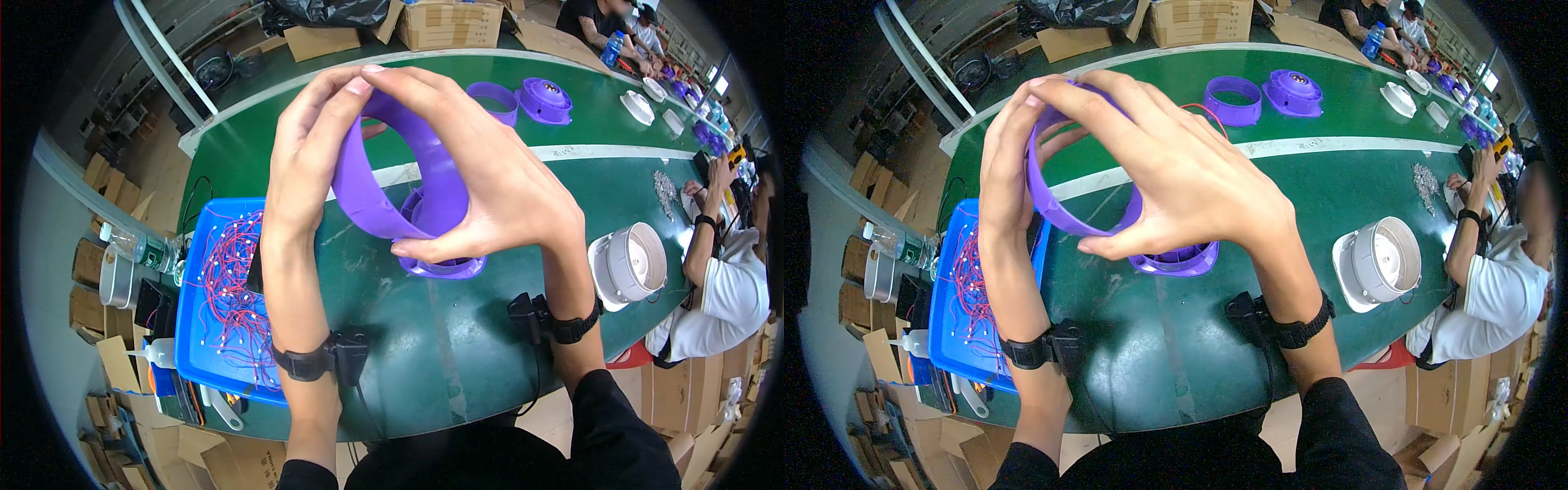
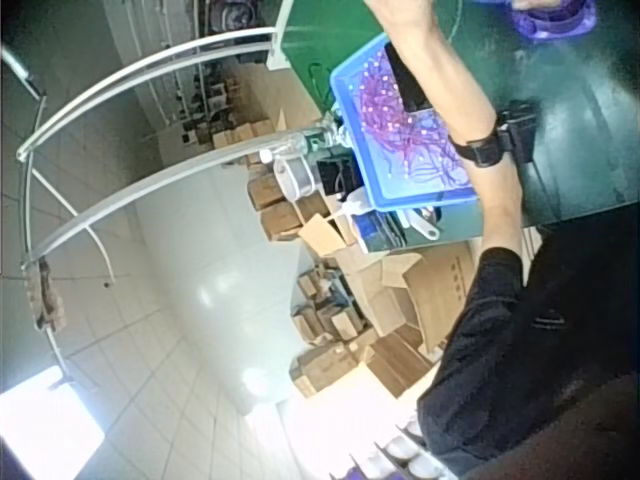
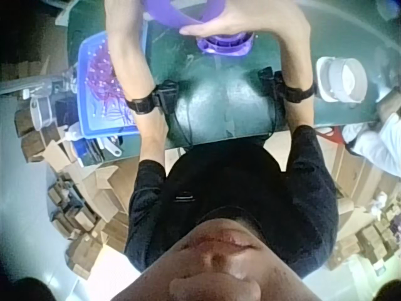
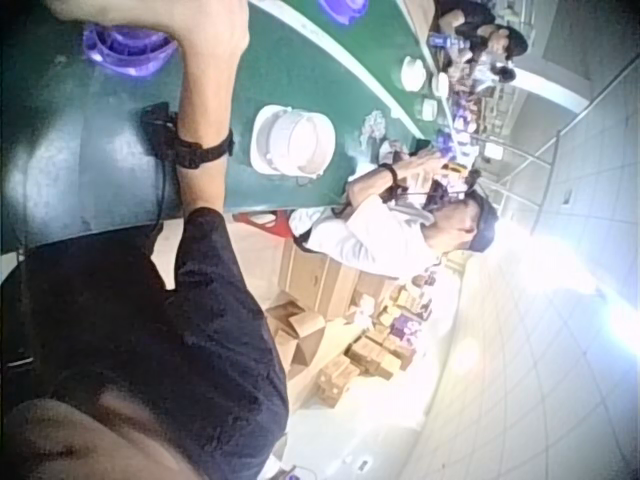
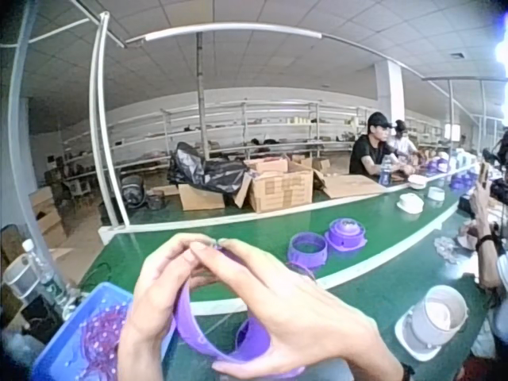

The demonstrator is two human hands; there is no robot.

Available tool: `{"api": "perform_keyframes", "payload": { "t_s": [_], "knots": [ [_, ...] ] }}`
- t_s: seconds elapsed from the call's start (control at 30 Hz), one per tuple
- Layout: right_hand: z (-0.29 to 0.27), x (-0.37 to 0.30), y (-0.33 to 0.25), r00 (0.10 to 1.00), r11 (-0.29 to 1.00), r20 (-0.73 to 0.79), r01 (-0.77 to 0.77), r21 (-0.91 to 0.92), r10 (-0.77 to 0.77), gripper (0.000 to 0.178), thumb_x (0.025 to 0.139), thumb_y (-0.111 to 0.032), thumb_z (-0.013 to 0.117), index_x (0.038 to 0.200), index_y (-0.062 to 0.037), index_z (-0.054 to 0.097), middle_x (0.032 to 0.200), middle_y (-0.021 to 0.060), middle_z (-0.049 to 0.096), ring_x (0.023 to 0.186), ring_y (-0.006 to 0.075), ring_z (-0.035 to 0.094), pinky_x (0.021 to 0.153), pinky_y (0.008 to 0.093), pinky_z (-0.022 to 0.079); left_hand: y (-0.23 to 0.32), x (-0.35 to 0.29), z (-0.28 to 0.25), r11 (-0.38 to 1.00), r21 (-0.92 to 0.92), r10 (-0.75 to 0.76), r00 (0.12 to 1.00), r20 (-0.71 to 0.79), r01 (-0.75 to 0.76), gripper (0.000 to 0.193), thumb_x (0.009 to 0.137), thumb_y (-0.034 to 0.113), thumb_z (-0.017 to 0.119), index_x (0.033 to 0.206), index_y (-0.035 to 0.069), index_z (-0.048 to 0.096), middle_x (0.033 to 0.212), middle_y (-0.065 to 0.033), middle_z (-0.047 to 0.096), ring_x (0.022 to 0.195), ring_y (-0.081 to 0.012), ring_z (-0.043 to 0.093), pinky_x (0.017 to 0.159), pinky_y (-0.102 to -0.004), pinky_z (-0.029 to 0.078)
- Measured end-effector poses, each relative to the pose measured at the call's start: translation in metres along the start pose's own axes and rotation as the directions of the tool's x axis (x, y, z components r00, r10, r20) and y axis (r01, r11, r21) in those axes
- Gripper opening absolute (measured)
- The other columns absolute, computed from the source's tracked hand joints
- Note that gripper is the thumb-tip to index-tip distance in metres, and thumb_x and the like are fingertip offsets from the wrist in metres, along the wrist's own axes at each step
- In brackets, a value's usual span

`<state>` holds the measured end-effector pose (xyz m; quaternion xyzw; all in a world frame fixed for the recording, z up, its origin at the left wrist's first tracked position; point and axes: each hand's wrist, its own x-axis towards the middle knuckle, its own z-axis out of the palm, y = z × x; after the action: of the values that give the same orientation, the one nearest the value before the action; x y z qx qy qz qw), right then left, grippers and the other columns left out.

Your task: The person assembles small electronic devices by hand at a factory workstation. They pick up white and purple plastic housings, insert internal components, and fit the parts together. The person also retrieves additional components from a nearby cardboard box and places them on the table.

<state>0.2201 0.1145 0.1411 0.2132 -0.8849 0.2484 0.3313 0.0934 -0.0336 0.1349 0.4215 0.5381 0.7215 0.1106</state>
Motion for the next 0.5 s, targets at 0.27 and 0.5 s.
{"api": "perform_keyframes", "payload": {
  "t_s": [0.27,0.5],
  "knots": [
    [0.001,0.003,0.0,0.999,1.0,0.028,0.014,0.019,-0.015,0.108,0.058,-0.035,0.087,0.149,-0.0064,0.035,0.144,0.0197,0.044,0.129,0.0365,0.049,0.105,0.044,0.043,0.0,0.0,-0.008,0.996,0.048,-0.074,0.997,0.026,0.072,0.043,0.101,0.033,0.047,0.128,0.0,0.055,0.125,-0.0133,0.061,0.113,-0.0219,0.062,0.092,-0.0407,0.055],
    [0.006,-0.002,0.021,0.988,0.958,-0.087,-0.102,0.266,0.129,0.114,0.065,-0.041,0.081,0.156,-0.0073,0.019,0.14,0.0218,0.045,0.126,0.0346,0.051,0.103,0.0417,0.042,-0.003,0.003,-0.002,0.996,0.024,-0.09,0.996,-0.013,0.09,0.051,0.099,0.038,0.053,0.134,0.002,0.052,0.12,-0.0103,0.061,0.115,-0.017,0.056,0.098,-0.0333,0.044]
  ]
}}
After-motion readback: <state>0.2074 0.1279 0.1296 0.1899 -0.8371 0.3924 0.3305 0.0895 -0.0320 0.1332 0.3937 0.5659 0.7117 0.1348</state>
